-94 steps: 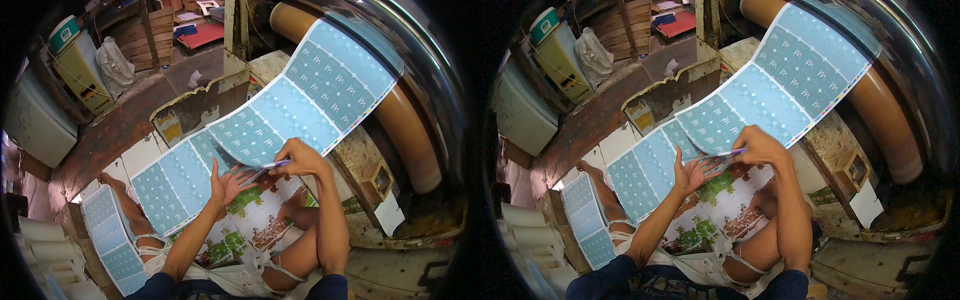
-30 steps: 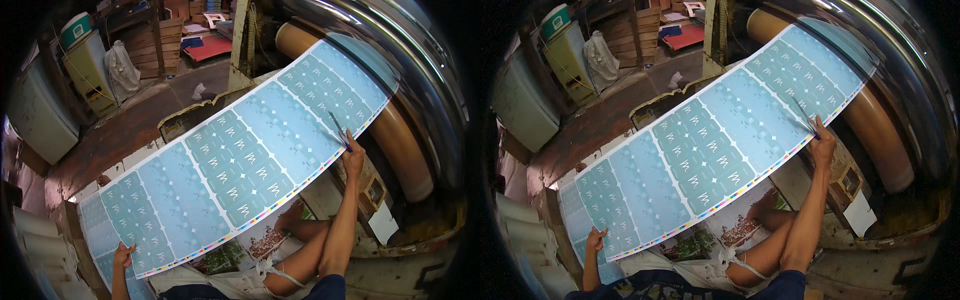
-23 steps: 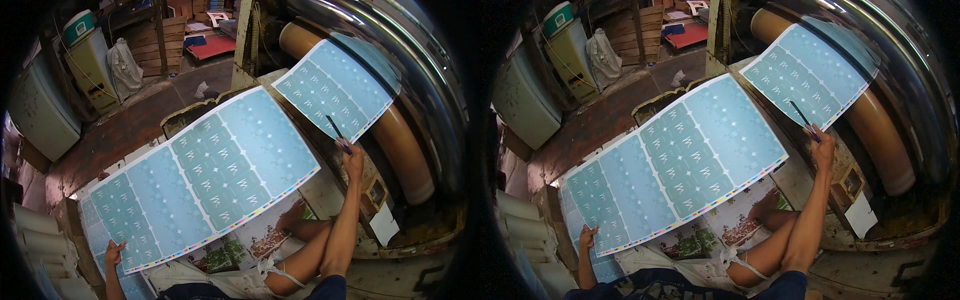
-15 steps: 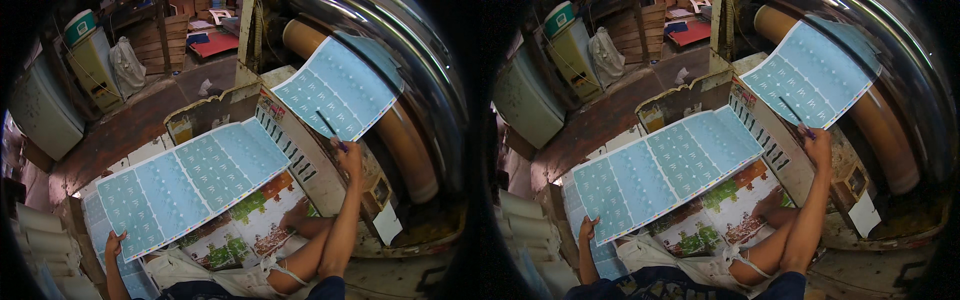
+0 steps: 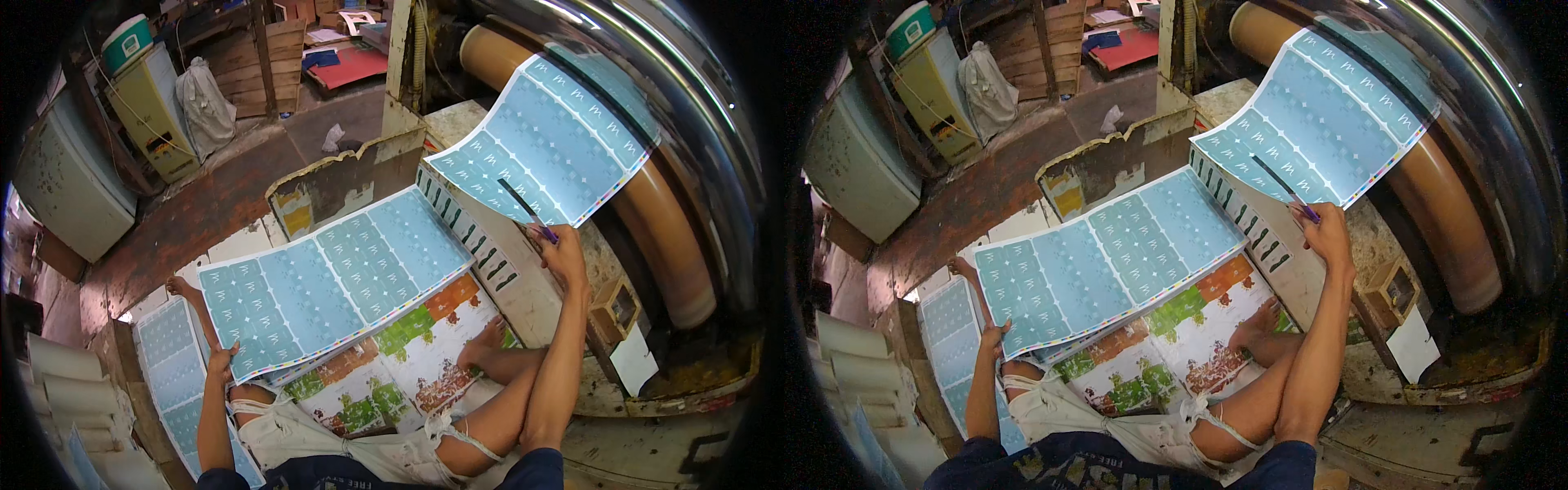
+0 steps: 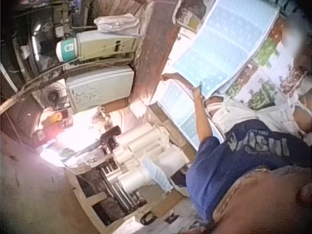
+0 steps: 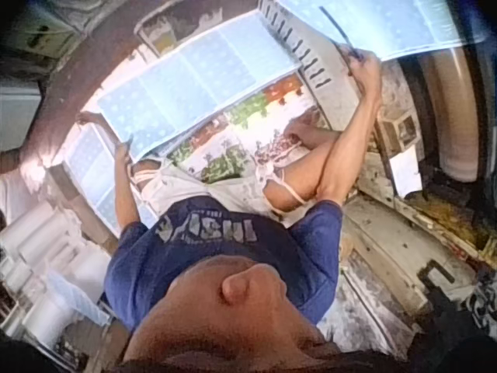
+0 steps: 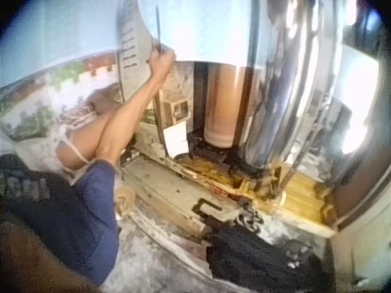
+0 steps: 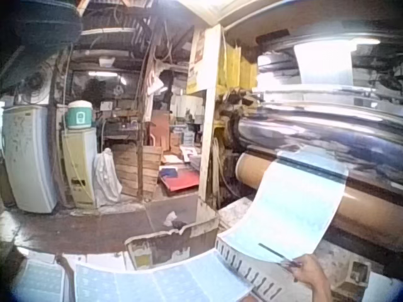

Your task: The person cuts paper sheets into individual sections using a utility knife while the sheets move through a roller machine.

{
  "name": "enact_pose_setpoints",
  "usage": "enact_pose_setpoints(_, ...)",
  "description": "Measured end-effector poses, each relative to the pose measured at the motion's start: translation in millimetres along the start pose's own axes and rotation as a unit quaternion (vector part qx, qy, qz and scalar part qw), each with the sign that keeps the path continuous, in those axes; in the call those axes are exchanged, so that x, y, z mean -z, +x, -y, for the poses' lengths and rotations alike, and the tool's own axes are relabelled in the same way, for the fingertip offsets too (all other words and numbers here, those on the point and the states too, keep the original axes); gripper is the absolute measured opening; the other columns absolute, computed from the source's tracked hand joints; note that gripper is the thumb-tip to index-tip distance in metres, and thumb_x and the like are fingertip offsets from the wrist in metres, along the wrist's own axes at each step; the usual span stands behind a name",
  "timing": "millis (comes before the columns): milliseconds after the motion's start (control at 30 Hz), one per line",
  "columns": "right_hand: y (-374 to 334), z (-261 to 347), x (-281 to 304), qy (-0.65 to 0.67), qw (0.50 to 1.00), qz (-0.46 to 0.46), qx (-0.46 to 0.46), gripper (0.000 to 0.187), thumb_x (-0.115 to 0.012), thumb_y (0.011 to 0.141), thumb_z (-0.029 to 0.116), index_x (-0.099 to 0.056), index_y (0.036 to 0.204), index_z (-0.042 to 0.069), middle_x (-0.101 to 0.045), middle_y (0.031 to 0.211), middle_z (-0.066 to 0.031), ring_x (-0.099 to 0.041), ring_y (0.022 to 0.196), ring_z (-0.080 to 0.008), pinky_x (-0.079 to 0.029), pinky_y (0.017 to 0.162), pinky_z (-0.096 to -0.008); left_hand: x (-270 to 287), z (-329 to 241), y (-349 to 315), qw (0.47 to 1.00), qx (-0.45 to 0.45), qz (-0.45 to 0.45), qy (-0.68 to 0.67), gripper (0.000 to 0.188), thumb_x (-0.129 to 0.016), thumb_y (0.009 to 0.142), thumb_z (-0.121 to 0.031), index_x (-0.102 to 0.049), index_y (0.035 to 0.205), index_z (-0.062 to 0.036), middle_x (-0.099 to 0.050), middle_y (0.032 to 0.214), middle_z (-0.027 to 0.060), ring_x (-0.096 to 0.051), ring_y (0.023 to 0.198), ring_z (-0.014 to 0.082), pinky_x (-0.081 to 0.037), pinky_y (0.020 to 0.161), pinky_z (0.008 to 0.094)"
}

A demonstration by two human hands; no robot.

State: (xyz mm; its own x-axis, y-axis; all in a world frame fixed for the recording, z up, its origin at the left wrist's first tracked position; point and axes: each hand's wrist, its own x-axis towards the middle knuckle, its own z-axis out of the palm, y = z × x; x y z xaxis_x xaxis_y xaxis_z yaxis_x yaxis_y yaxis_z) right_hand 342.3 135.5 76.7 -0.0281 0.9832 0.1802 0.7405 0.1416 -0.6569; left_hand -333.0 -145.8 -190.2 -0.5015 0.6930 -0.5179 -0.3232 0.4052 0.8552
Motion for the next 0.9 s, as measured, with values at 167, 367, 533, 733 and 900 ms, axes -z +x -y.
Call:
enact_pose_setpoints(167,-11,23,-14,0.015,0.999,0.023,0.02,0.021,-0.066,0.087,0.014,-0.072,0.094,-0.005,-0.056,0.051,-0.0098,-0.056,0.04,-0.0154,-0.043,0.04,-0.0322,7,33,23,1.0,-0.019,0.013,-0.015,0.027,-0.062,0.088,0.004,-0.057,0.115,0.0057,-0.066,0.101,0.0126,-0.063,0.083,0.0205,-0.054,0.073,0.0358)
enact_pose_setpoints(367,-14,41,-26,0.005,0.998,0.069,0.004,0.023,-0.068,0.086,0.016,-0.072,0.093,-0.006,-0.054,0.05,-0.0079,-0.054,0.04,-0.0151,-0.042,0.039,-0.0321,-5,44,23,0.958,-0.128,-0.088,0.24,0.067,-0.076,0.077,-0.017,-0.04,0.129,0.0052,-0.053,0.115,0.0198,-0.052,0.101,0.0287,-0.044,0.088,0.0406)
enact_pose_setpoints(533,-22,43,-24,-0.02,0.988,0.148,-0.048,0.027,-0.073,0.083,0.021,-0.072,0.083,-0.006,-0.053,0.05,-0.0053,-0.053,0.039,-0.0137,-0.042,0.039,-0.0308,-133,8,-48,0.726,-0.082,-0.109,0.674,0.141,-0.088,0.058,-0.047,0.006,0.149,0.0043,0.005,0.15,0.041,0.004,0.142,0.0518,-0.003,0.111,0.064)
enact_pose_setpoints(733,-18,63,-40,0.013,0.922,0.388,0.0,0.031,-0.082,0.071,0.026,-0.069,0.067,-0.002,-0.055,0.05,-0.0031,-0.055,0.041,-0.0118,-0.043,0.04,-0.0271,-184,39,-35,0.826,-0.19,-0.024,0.53,0.117,-0.083,0.067,-0.05,-0.019,0.147,0.0073,-0.016,0.145,0.0438,-0.015,0.14,0.0525,-0.013,0.113,0.0592)
enact_pose_setpoints(900,-24,89,-52,-0.031,0.883,0.469,-0.012,0.026,-0.083,0.072,0.025,-0.075,0.078,0.002,-0.062,0.056,-0.0015,-0.052,0.043,-0.0082,-0.041,0.039,-0.0229,-315,-24,-90,0.929,0.018,0.369,0.031,0.073,-0.056,0.091,-0.058,-0.05,0.132,0.0025,-0.052,0.134,0.0179,-0.051,0.124,0.0332,-0.043,0.102,0.0433)
